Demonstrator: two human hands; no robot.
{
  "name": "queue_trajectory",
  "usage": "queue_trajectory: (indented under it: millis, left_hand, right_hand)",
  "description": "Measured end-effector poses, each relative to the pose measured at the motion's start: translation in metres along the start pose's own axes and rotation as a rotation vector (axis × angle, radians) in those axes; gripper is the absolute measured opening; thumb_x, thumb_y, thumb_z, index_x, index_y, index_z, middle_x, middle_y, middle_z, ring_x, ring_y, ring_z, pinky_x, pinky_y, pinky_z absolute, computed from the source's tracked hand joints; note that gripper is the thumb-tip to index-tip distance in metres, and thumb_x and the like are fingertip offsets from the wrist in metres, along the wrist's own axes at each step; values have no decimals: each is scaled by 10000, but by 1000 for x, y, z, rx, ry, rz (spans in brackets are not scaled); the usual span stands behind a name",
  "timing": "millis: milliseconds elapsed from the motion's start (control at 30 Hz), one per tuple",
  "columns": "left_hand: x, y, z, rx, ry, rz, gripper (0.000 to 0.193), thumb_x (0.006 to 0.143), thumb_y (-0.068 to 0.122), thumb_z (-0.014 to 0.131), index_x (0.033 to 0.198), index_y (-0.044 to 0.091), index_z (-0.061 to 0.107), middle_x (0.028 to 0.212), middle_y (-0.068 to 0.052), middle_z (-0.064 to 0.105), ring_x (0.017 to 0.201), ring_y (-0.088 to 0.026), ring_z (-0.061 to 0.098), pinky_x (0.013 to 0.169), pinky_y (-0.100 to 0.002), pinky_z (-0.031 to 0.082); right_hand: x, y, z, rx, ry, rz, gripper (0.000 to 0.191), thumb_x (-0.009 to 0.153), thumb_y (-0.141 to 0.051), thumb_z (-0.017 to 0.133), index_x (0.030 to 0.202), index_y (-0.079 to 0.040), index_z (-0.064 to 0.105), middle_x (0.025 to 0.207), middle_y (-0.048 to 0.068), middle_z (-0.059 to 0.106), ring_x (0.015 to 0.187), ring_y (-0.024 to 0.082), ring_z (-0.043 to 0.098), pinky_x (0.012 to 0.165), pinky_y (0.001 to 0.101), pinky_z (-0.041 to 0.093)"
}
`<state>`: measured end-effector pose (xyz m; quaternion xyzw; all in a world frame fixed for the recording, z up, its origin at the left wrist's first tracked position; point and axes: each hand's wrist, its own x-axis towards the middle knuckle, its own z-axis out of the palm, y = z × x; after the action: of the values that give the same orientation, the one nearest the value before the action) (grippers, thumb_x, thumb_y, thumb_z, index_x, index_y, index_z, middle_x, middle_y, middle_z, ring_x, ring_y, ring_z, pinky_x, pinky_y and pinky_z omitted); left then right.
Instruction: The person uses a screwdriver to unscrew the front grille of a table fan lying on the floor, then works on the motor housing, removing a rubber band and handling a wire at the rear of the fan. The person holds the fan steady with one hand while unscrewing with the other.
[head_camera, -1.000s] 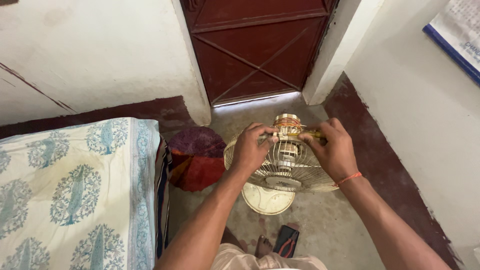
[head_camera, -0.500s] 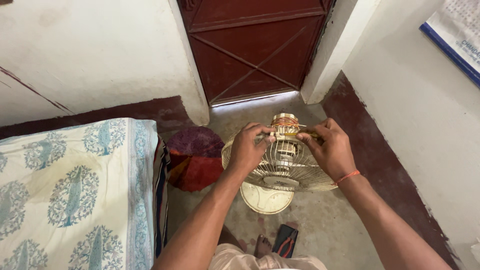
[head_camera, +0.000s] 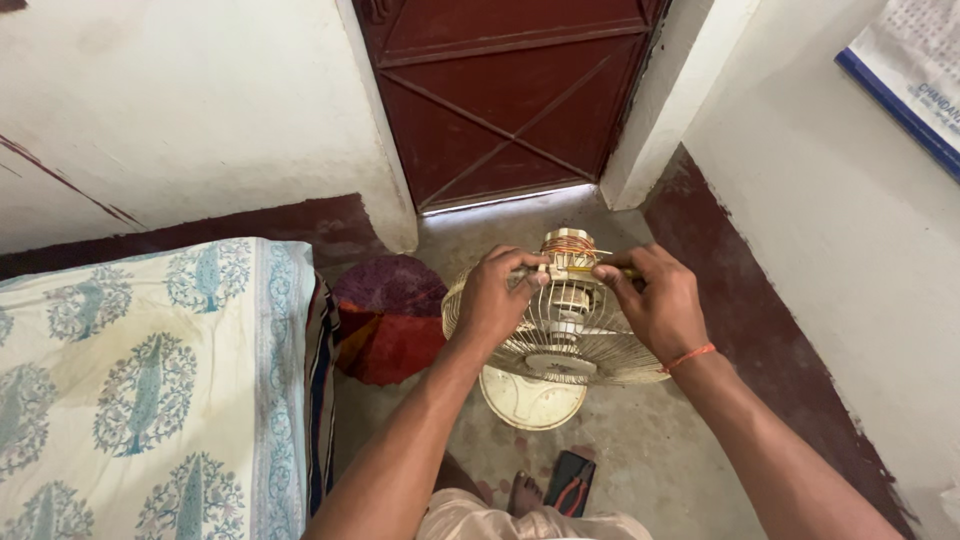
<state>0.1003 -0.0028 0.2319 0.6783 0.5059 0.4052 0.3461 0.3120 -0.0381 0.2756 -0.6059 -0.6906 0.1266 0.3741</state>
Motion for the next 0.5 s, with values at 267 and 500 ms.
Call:
queue_trajectory:
  millis: [267,500]
  left_hand:
    - [0,1,-2,22,34,84,227,850,175,786,1072,129,781,1100,-60,720,1014,-227,702,891,-376,538]
    - [1,0,0,33,34,50,218,855,179,781,1070,138,780,1114,-56,718,1009,-225,706,889,-373,537]
  right_hand:
    - [-1,-1,-4,88,-11,-75,290,845,-224,807,1082,-67,750,976,98,660,789,224,688,677,351,555]
    - [3,4,-1,-39,11,-81,238,878,-259,797,1035,-79,798,855,104,640,703,233,638,639,387,514]
